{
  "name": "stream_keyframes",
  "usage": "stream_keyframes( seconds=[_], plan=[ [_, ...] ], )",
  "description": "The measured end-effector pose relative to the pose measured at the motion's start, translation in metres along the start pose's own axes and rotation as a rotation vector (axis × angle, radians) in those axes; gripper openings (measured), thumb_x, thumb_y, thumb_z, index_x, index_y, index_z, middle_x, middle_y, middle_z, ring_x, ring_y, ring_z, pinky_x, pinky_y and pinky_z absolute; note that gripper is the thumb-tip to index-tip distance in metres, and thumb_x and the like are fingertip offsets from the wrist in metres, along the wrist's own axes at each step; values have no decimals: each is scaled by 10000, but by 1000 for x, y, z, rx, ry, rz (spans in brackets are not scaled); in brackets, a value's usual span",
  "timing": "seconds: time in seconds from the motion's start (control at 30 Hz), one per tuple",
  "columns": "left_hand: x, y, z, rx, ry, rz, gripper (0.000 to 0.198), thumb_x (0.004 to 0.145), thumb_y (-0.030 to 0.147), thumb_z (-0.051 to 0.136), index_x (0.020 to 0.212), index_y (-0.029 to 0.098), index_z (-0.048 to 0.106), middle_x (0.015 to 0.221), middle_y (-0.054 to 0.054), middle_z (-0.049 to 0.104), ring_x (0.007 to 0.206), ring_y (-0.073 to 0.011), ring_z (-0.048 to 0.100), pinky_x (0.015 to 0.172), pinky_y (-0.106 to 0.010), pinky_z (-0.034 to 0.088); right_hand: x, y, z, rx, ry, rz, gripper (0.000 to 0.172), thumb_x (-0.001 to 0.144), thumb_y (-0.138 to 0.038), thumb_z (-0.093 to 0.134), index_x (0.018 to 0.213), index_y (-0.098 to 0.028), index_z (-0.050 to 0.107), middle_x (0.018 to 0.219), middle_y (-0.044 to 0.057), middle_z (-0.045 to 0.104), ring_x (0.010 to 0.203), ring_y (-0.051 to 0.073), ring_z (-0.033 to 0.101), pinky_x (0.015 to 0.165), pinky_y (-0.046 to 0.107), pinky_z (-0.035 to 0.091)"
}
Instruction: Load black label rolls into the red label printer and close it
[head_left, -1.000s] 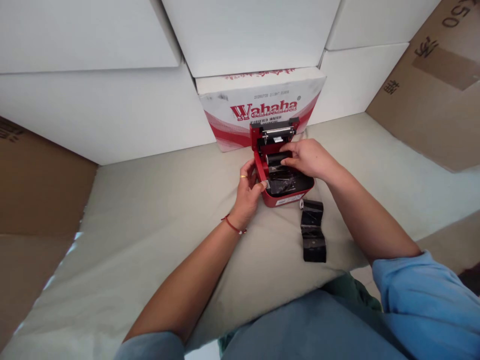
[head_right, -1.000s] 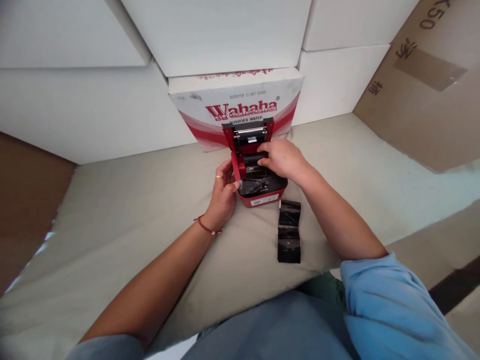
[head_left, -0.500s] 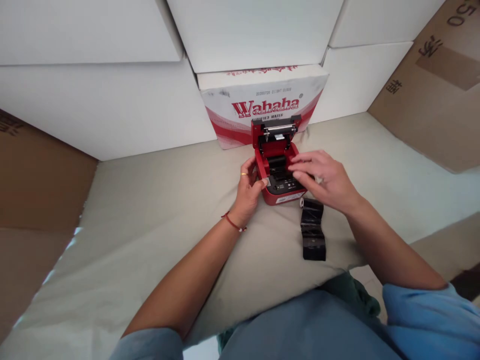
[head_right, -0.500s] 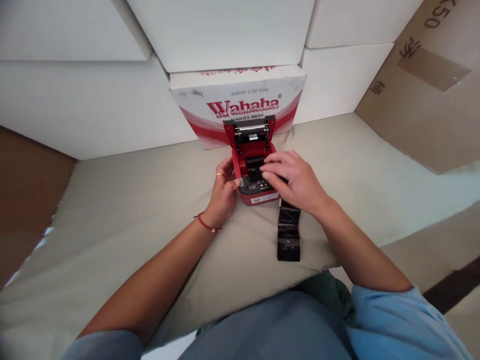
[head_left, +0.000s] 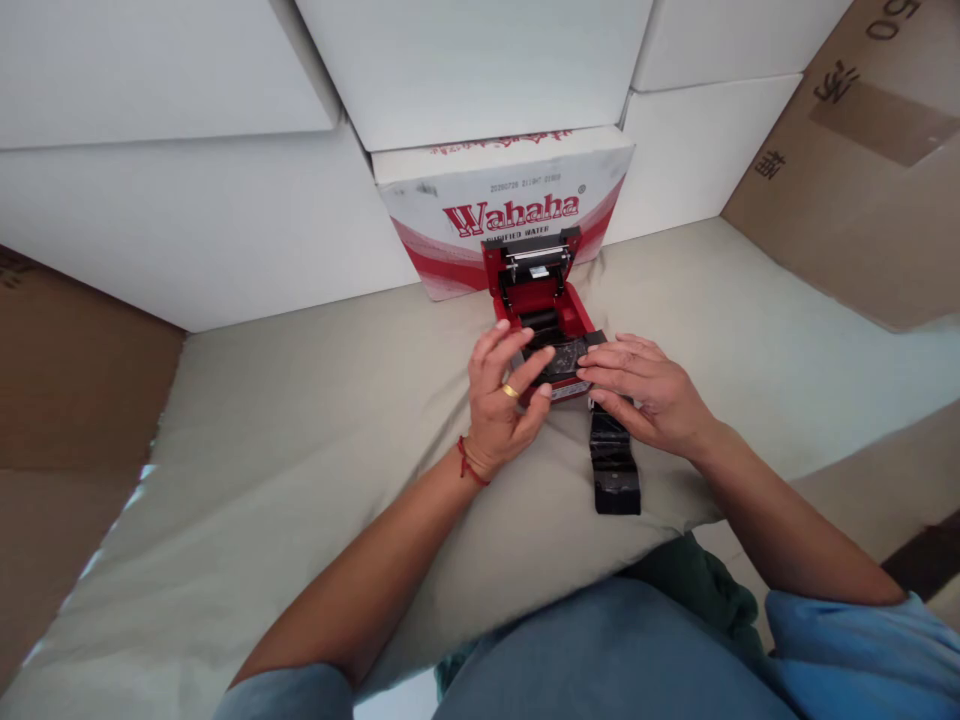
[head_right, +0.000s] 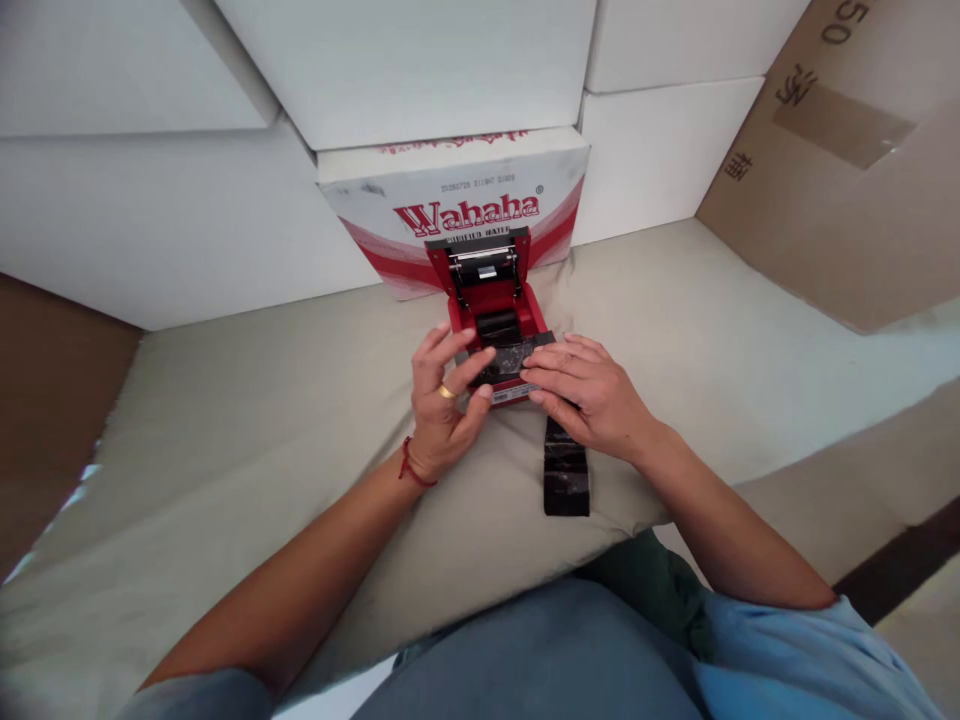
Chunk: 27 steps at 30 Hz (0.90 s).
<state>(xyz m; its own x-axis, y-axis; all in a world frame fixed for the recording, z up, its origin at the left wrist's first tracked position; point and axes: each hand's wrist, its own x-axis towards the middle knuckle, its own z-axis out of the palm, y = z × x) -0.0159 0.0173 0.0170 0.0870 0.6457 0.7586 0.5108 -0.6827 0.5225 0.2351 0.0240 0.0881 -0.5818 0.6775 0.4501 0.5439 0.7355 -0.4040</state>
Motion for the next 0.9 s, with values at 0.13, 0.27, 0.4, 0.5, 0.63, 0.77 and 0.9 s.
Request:
stream_keyframes(
  seconds=[0.13, 0.27, 0.4, 0.5, 0.63, 0.77, 0.9],
  plan=[
    [-4, -1, 5, 19, -107, 36, 354, 1001, 316, 692, 1340, 399, 745, 1372, -34, 750, 1475, -316, 577, 1364, -655, 258, -2, 1, -5, 52, -22, 12, 267, 1066, -419, 613, 1176, -315, 832, 1312, 53, 833, 1233, 256, 772, 1243, 533, 473],
    [-7, -1, 8, 63, -65, 73, 374, 985, 283, 703, 1328, 424, 750, 1338, -31, 748, 1445, -306, 599, 1358, -668, 275, 17, 3, -15, 131, 38, 64, 363, 1100, -496, 526, 1247, -320, 807, 1258, 39, 841, 1220, 261, 760, 1197, 511, 519],
    [-9, -2, 7, 123, -17, 144, 462, 962, 238, 725, 1371, 453, 722, 1356, -42, 700, 1445, -311, 583, 1338, -666, 312, 70, 32, -14, 119, 299, 230, 557, 1111, -655, 428, 1494, -337, 678, 1478, 61, 735, 1379, 295, 674, 1224, 531, 496],
    [-11, -3, 6, 98, -70, 107, 484, 957, 233, 741, 1376, 473, 713, 1398, -43, 657, 1487, -329, 538, 1353, -696, 255, 113, 63, -1, 149, 347, 261, 717, 1072, -801, 359, 1593, -360, 579, 1588, 32, 654, 1481, 297, 606, 1264, 556, 455],
    [-12, -3, 6, 53, -57, 75, 436, 952, 244, 762, 1325, 468, 740, 1378, -38, 652, 1512, -328, 520, 1376, -687, 202, 139, 72, 11, 216, 269, 239, 769, 1068, -832, 274, 1453, -328, 709, 1472, 18, 733, 1446, 269, 640, 1269, 519, 464],
    [-10, 2, 9, 227, 40, 182, 405, 962, 226, 748, 1306, 439, 748, 1358, -38, 663, 1481, -293, 553, 1341, -615, 328, 118, 48, 6, 216, 282, 197, 688, 1099, -757, 332, 1188, -300, 838, 1300, 53, 819, 1326, 261, 714, 1220, 463, 518],
    [-7, 5, 9, 333, 68, 234, 434, 966, 174, 721, 1334, 404, 722, 1351, -52, 649, 1502, -278, 525, 1315, -562, 375, 74, 31, 6, 206, 320, 74, 471, 1153, -533, 454, 1114, -273, 845, 1183, 55, 856, 1217, 229, 770, 1163, 437, 557]
  ],
)
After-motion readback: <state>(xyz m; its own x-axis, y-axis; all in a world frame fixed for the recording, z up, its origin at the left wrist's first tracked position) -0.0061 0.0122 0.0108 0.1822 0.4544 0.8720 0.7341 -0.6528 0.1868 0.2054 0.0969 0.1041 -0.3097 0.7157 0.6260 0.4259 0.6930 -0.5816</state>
